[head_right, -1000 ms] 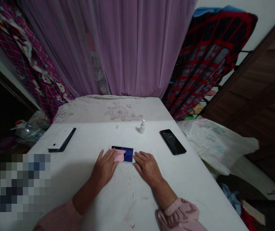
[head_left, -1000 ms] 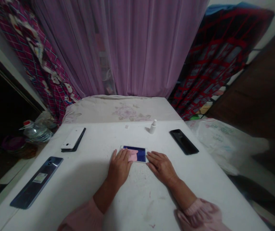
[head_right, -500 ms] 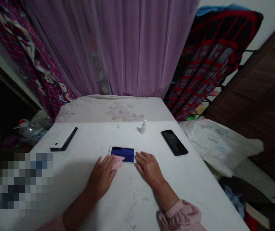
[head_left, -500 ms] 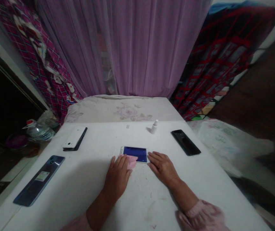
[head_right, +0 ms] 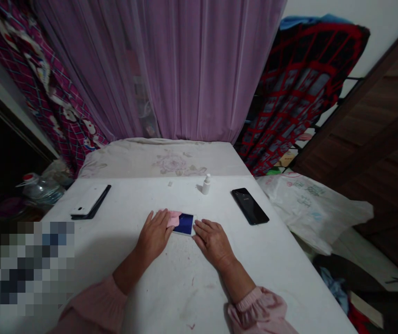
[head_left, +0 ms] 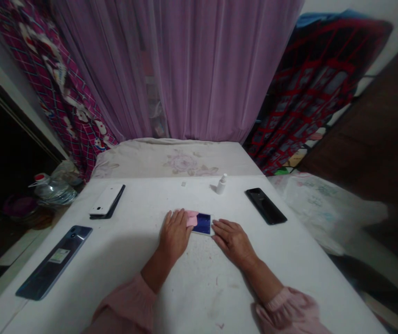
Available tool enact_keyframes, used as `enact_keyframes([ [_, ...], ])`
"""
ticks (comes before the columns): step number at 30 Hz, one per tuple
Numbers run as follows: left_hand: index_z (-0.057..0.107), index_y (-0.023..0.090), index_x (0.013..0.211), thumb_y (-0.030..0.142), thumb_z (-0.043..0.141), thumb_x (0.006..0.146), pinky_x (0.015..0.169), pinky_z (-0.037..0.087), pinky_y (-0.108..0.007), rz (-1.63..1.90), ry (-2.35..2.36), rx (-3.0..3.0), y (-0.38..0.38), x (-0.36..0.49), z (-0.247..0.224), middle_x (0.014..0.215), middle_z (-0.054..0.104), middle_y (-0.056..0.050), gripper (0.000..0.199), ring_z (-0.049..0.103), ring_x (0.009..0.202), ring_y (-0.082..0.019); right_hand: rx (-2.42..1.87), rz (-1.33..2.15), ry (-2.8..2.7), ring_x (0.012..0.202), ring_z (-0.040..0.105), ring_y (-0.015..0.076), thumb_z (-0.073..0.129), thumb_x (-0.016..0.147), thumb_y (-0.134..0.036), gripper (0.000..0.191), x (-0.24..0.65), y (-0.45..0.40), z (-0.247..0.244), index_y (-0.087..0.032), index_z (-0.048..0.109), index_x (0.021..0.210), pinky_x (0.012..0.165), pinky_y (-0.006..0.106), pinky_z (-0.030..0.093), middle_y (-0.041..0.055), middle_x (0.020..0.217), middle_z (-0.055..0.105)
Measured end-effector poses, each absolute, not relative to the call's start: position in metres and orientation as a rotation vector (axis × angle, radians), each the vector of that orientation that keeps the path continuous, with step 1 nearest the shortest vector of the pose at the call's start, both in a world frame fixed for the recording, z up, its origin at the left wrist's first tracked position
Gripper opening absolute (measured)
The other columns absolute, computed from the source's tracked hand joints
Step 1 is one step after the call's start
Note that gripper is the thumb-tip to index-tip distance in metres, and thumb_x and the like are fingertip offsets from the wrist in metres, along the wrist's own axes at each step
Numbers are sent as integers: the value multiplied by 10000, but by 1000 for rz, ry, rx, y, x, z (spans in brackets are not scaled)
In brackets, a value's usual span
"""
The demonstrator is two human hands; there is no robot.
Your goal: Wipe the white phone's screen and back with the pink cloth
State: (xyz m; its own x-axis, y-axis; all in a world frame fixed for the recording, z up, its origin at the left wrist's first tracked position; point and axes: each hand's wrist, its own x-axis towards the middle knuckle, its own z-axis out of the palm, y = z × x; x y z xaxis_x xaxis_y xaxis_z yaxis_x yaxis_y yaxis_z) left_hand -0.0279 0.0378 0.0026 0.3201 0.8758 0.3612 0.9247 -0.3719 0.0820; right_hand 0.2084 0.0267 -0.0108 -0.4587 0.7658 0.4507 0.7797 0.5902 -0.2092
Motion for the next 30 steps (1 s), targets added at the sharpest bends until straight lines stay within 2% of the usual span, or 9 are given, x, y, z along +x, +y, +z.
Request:
enact_keyframes([
  [13,512,164,1334,273,404,993,1151,283,-462,-402,-1525,-2706,51,24,8,1385,563,-90,374,463,1316,-224,-1188,-71,-2313,1119,620,273,603,905,-267,295,209,28,-10,-223,671,1188,914,433,511,93,1172,704],
  [18,459,175,1393,298,372,1006,1162,266,-451,-390,-1498,-2742,39,20,9,1433,521,-65,415,424,1350,-219,-1171,-81,-2298,1091,633,265,578,921,-287,228,210,29,-13,-238,703,1104,899,425,516,88,1119,719],
  [30,452,180,1393,328,380,1003,1169,249,-465,-333,-1478,-2812,32,22,23,1426,523,-74,424,429,1344,-222,-1137,-48,-2314,1131,619,261,573,925,-269,243,209,29,-8,-242,691,1136,918,426,511,80,1167,706],
])
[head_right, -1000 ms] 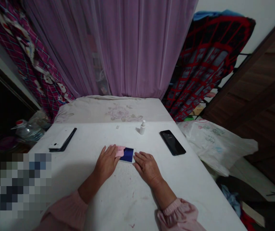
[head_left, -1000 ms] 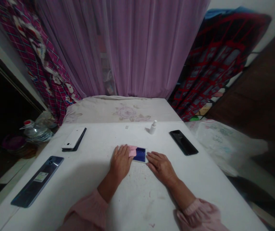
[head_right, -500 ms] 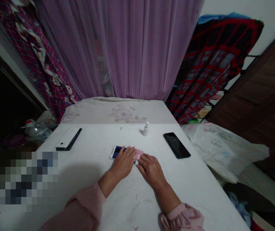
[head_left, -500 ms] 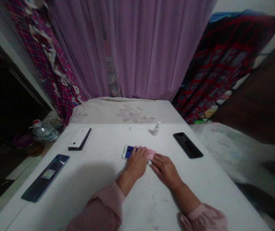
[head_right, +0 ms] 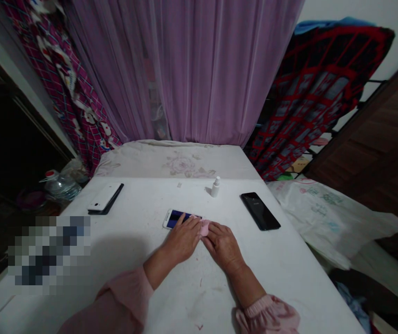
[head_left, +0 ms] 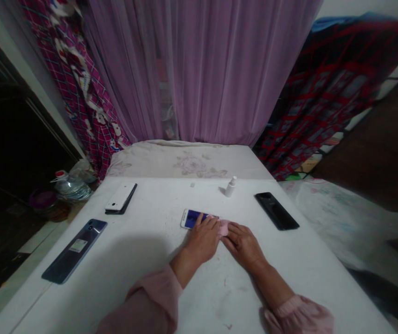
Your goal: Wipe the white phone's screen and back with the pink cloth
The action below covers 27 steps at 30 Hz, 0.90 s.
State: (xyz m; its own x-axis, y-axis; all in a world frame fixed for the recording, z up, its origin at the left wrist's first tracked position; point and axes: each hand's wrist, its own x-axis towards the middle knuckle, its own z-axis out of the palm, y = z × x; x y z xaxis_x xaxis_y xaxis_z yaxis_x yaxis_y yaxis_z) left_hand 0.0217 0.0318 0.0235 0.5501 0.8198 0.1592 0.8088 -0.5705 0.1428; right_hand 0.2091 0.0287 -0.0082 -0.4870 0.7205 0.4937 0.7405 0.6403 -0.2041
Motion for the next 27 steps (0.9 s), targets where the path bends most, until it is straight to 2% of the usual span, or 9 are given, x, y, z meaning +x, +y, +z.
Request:
enact_keyframes([
  [8,459,210,1392,337,401,997,1178,233,-461,460,1402,2740,0,-1,14,1390,560,-56,418,449,1331,-208,-1221,-17,-2339,1129,623,271,568,891,-193,315,209,28,-7,-265,682,1176,910,454,512,71,1217,687],
  [12,498,208,1345,317,414,991,1160,260,-475,444,1417,2747,20,5,18,1361,582,-62,380,478,1303,-217,-1210,-7,-2330,1122,623,259,575,909,-231,287,207,27,-4,-259,677,1176,913,432,508,76,1194,697],
  [18,523,192,1313,275,417,984,1147,271,-501,363,1460,2719,52,22,24,1364,578,-75,355,494,1278,-229,-1200,-5,-2327,1125,613,249,577,921,-265,205,206,26,2,-233,702,1080,937,414,493,80,1133,714],
  [27,470,186,1387,342,419,990,1167,246,-476,469,1403,2738,1,6,12,1402,547,-79,430,436,1341,-233,-1201,7,-2323,1128,618,280,597,879,-212,322,209,28,-8,-255,678,1188,900,452,509,91,1215,686],
])
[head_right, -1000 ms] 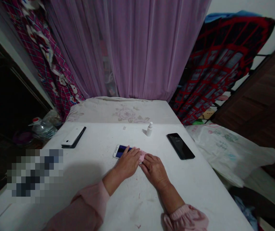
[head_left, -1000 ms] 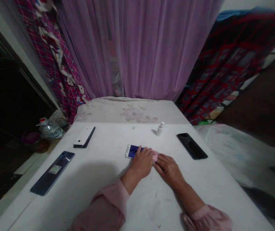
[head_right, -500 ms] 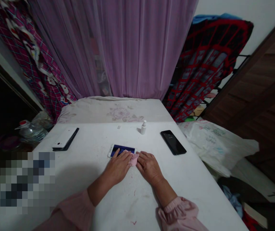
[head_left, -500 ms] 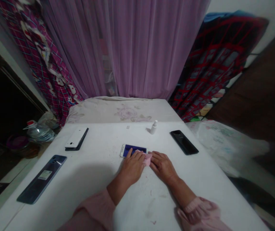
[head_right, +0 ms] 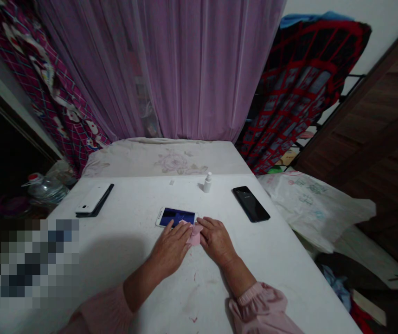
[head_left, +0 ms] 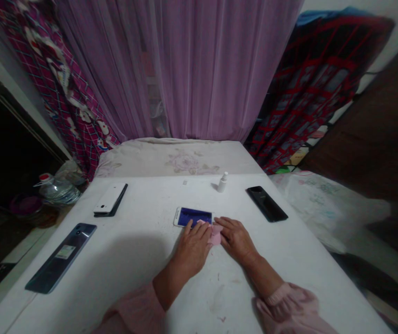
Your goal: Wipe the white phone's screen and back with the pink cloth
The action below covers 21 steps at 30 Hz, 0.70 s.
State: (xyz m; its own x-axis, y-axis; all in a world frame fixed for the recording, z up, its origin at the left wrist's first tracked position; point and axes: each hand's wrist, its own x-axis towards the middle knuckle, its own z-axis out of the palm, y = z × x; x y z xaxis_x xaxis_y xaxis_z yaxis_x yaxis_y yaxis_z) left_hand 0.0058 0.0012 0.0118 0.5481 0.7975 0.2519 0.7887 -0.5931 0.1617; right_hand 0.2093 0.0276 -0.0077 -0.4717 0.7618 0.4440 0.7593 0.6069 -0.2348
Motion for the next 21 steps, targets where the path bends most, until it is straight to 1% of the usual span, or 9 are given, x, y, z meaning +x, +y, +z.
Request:
enact_keyframes([
  [3,471,193,1385,344,420,990,1178,227,-481,483,1394,2738,1,6,11,1399,550,-72,426,442,1336,-229,-1208,-2,-2320,1126,620,282,607,870,-202,325,209,28,-8,-255,683,1182,902,456,510,85,1219,684],
  [6,483,207,1374,324,410,991,1169,245,-489,463,1427,2744,12,12,14,1377,567,-73,406,459,1322,-233,-1206,-7,-2329,1122,623,272,620,877,-229,327,209,27,-5,-260,674,1198,903,443,510,81,1217,686],
  [11,479,181,1373,324,436,981,1159,263,-484,463,1454,2735,15,16,18,1387,558,-87,420,458,1322,-247,-1218,-1,-2341,1128,620,266,620,888,-246,327,208,27,-2,-258,662,1212,903,433,508,75,1228,681],
  [14,495,183,1358,318,446,978,1161,264,-477,484,1457,2713,2,4,16,1381,568,-81,407,475,1311,-240,-1242,-8,-2330,1133,617,270,599,892,-215,313,208,27,-4,-245,671,1195,912,443,506,73,1223,684],
  [18,519,173,1329,273,446,972,1152,274,-503,531,1516,2693,-9,-24,11,1382,569,-86,378,489,1303,-247,-1240,-20,-2303,1138,619,266,611,900,-259,289,208,26,-8,-243,681,1179,923,442,506,81,1217,686],
  [21,516,172,1323,227,428,964,1129,309,-518,528,1592,2682,-6,-45,10,1364,582,-101,374,505,1289,-252,-1231,-32,-2295,1137,623,266,620,895,-261,289,208,27,-10,-252,683,1177,916,439,509,79,1213,689],
])
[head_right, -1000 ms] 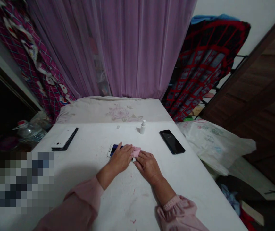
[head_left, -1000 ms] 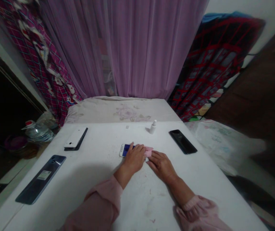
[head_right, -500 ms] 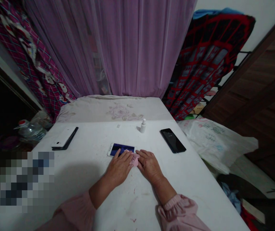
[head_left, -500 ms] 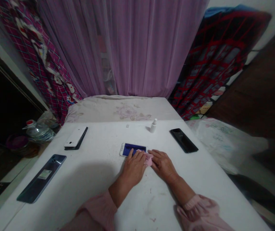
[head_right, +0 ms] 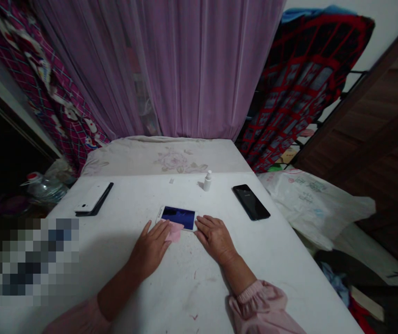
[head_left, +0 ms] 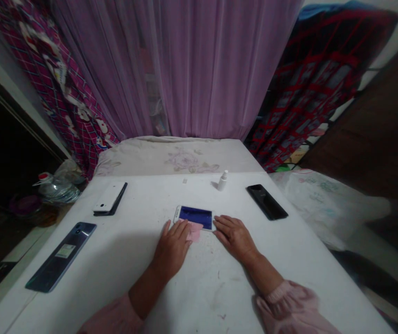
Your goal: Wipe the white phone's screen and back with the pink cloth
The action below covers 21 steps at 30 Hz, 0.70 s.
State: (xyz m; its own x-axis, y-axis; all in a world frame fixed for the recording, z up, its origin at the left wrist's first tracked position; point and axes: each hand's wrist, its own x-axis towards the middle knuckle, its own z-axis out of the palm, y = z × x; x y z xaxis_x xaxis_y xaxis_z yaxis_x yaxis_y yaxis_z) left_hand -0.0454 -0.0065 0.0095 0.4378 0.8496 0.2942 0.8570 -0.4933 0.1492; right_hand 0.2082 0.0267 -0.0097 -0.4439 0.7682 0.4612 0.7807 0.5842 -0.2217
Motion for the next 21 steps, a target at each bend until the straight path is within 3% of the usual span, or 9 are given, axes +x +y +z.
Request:
enact_keyframes([
  [9,522,126,1317,249,410,963,1108,336,-538,-534,-1620,-2542,-4,-46,3,1360,578,-142,392,501,1290,-294,-1228,-41,-2315,1126,624,276,600,912,-266,281,209,27,-8,-237,679,1180,912,447,514,75,1220,685],
  [21,505,143,1353,294,434,974,1140,306,-489,-559,-1584,-2605,15,-21,1,1379,569,-118,414,482,1317,-263,-1237,-31,-2304,1131,622,273,612,901,-261,284,209,27,-8,-236,686,1174,913,447,513,85,1212,689],
])
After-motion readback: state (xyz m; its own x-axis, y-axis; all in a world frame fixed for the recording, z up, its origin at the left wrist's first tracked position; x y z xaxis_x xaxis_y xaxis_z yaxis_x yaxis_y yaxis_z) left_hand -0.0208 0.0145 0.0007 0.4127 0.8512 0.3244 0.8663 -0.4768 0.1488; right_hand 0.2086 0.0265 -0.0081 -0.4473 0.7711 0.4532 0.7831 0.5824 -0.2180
